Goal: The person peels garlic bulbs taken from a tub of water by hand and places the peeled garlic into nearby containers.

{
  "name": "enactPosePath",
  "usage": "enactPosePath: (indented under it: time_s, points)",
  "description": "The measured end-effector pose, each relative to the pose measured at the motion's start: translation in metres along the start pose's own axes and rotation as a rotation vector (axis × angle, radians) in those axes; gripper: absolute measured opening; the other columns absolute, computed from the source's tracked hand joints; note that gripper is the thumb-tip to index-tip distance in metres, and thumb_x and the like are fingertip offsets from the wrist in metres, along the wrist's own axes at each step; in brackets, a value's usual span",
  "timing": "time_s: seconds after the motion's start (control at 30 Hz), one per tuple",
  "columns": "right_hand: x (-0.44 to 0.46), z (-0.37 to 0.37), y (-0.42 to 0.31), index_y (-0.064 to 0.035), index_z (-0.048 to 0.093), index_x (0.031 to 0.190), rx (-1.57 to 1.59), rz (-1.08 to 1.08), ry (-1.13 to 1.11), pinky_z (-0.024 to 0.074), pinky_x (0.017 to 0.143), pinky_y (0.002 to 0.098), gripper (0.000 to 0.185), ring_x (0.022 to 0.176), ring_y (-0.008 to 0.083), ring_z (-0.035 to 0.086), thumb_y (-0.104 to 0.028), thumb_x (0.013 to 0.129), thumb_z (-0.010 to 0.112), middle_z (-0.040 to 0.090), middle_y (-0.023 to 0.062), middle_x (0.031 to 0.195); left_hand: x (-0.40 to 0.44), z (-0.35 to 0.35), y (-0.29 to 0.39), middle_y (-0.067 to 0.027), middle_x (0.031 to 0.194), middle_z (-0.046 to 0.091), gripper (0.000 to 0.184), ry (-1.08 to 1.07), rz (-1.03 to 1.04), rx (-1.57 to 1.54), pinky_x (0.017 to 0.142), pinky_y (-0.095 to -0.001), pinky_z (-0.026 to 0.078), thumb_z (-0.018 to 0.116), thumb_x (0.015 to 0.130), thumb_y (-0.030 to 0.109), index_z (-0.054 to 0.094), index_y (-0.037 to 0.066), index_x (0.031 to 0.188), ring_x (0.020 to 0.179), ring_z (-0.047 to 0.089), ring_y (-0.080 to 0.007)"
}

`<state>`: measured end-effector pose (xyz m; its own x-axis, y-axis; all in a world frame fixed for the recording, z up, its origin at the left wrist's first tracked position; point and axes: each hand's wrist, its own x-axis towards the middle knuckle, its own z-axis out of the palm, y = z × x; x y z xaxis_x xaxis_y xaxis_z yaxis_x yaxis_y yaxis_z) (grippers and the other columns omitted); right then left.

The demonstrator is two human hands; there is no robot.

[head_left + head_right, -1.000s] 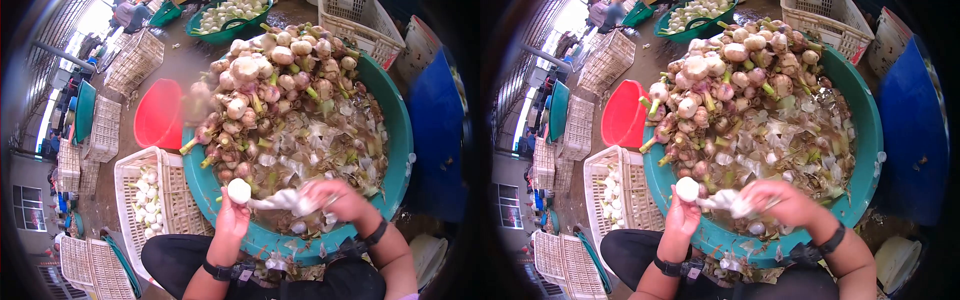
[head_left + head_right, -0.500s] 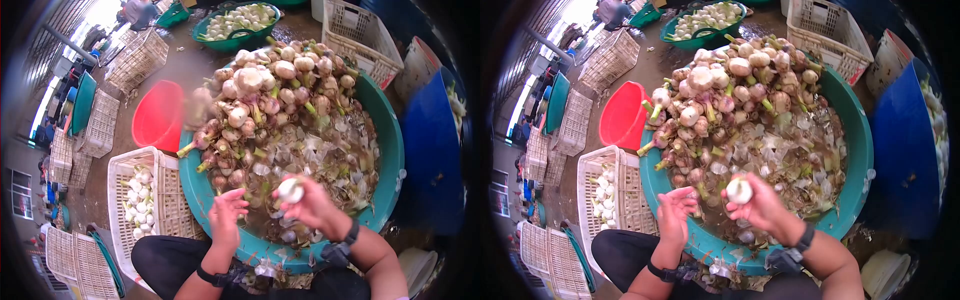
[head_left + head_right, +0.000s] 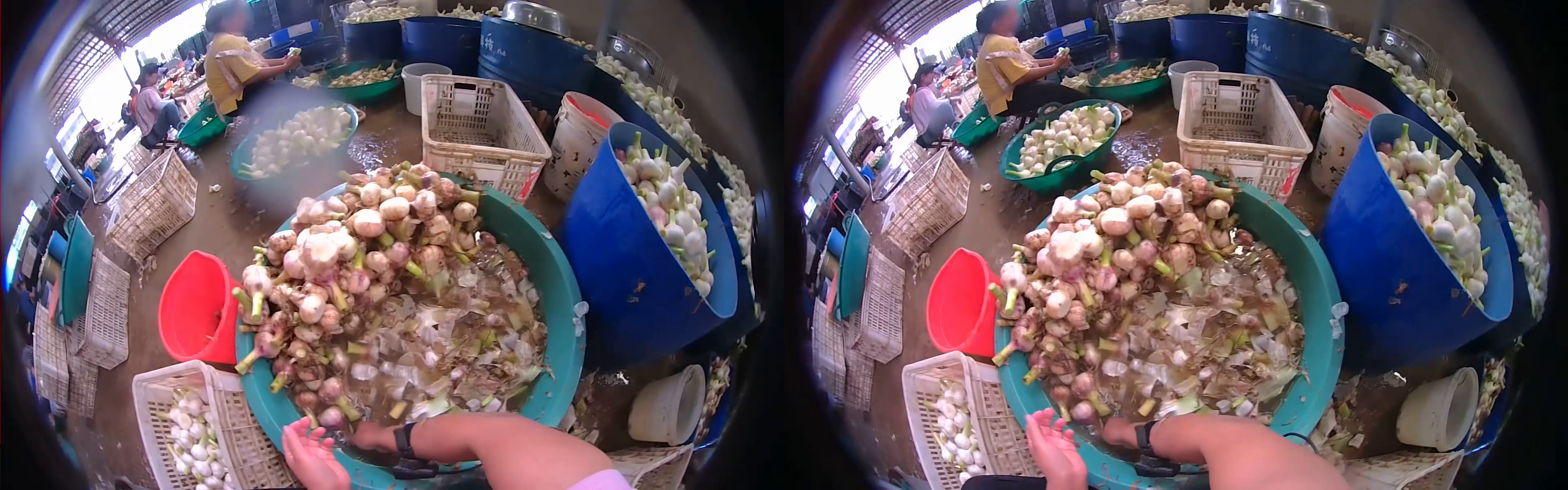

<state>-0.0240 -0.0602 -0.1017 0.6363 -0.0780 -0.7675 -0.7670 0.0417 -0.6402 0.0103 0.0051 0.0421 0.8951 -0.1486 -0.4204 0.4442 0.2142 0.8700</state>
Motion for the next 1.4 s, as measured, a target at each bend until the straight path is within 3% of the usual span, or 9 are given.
enactPosePath:
  time_s: [0.2,0.3,0.5,0.9,0.97,1.07,1.13,1.27,1.4]
  points:
    - [-0.01,-0.04,0.021,-0.0034,0.055,0.083,-0.44,-0.786,0.049,0.0438,0.066,0.046,0.039,0.073,0.0397,0.055,-0.038,0.087,0.037,0.058,0.0216,0.08,0.023,-0.023,-0.029,-0.0049,0.113,0.038,0.057,0.238,-0.321,0.228,0.076,-0.0332,0.031,0.049,0.081,0.049,0.034,0.012,0.123,0.094,0.036,-0.0192]
    - [-0.097,-0.076,-0.016,-0.0056,0.054,0.087,-0.586,-0.515,-0.028,0.0442,0.065,0.0458,0.033,0.076,0.0377,0.056,-0.037,0.084,0.045,0.058,0.019,0.08,0.018,-0.01,-0.03,-0.0051,0.109,0.047,0.065,0.047,-0.565,0.235,0.077,-0.0358,0.034,0.045,0.078,0.059,0.032,0.016,0.125,0.091,0.046,-0.0204]
    - [-0.124,-0.09,-0.011,-0.0077,0.054,0.086,-0.509,-0.67,0.102,0.0447,0.062,0.0442,0.027,0.073,0.036,0.056,-0.034,0.084,0.048,0.059,0.0163,0.076,0.009,0.01,-0.037,-0.0063,0.087,0.057,0.025,-0.461,-0.241,0.282,0.062,-0.0194,0.045,0.052,0.083,0.018,0.051,0.002,0.102,0.072,0.057,-0.0128]
    - [-0.11,-0.075,-0.01,-0.0039,0.054,0.067,-0.528,-0.665,0.364,0.0456,0.052,0.0401,0.023,0.056,0.0303,0.058,-0.023,0.079,0.051,0.056,0.0158,0.058,0.019,-0.01,-0.043,-0.0059,0.085,0.057,0.035,-0.502,-0.494,0.071,0.062,-0.0239,0.046,0.048,0.08,0.025,0.05,0.001,0.106,0.072,0.057,-0.0134]
    - [-0.087,-0.081,0.005,-0.0027,0.057,0.074,0.028,-0.34,0.054,0.0467,0.053,0.0366,0.025,0.057,0.0209,0.059,-0.024,0.084,0.047,0.057,0.0126,0.061,0.015,-0.005,-0.042,-0.006,0.086,0.057,0.037,-0.517,-0.505,0.038,0.065,-0.0249,0.047,0.047,0.08,0.025,0.05,0.001,0.108,0.074,0.057,-0.0143]
    - [-0.115,-0.085,-0.017,-0.0012,0.057,0.081,0.825,-0.062,-0.207,0.0468,0.053,0.0347,0.03,0.063,0.0139,0.057,-0.027,0.088,0.044,0.058,0.0113,0.07,0.013,0.003,-0.034,-0.0075,0.094,0.056,0.043,-0.642,-0.312,0.006,0.073,-0.0268,0.046,0.046,0.081,0.026,0.046,0.001,0.116,0.081,0.057,-0.0159]
    - [-0.121,-0.091,-0.013,0.0003,0.057,0.086,0.731,-0.119,-0.285,0.0467,0.055,0.0342,0.031,0.07,0.0138,0.057,-0.028,0.089,0.046,0.06,0.0116,0.079,0.027,-0.006,-0.03,-0.0095,0.106,0.055,0.052,-0.854,-0.291,0.225,0.081,-0.0296,0.046,0.042,0.084,0.038,0.044,0.001,0.121,0.094,0.056,-0.018]
    - [-0.112,-0.089,0.009,0.0006,0.061,0.092,-0.254,-0.888,0.365,0.0449,0.059,0.0278,0.024,0.067,0.0125,0.055,-0.021,0.085,0.055,0.061,0.0052,0.076,0.012,0.003,-0.025,-0.0099,0.111,0.052,0.058,-0.924,-0.187,0.744,0.084,-0.0247,0.042,0.061,0.08,0.025,0.038,0.0,0.126,0.094,0.054,-0.0157]
    - [-0.109,-0.103,0.006,0.0005,0.061,0.089,0.393,-0.22,0.194,0.0465,0.057,0.0288,0.022,0.06,0.0133,0.057,-0.02,0.087,0.052,0.062,0.0053,0.077,-0.004,0.012,-0.024,-0.0157,0.117,0.051,0.055,-0.863,0.335,0.913,0.093,-0.0337,0.037,0.068,0.071,0.011,0.045,0.005,0.121,0.106,0.052,-0.0244]
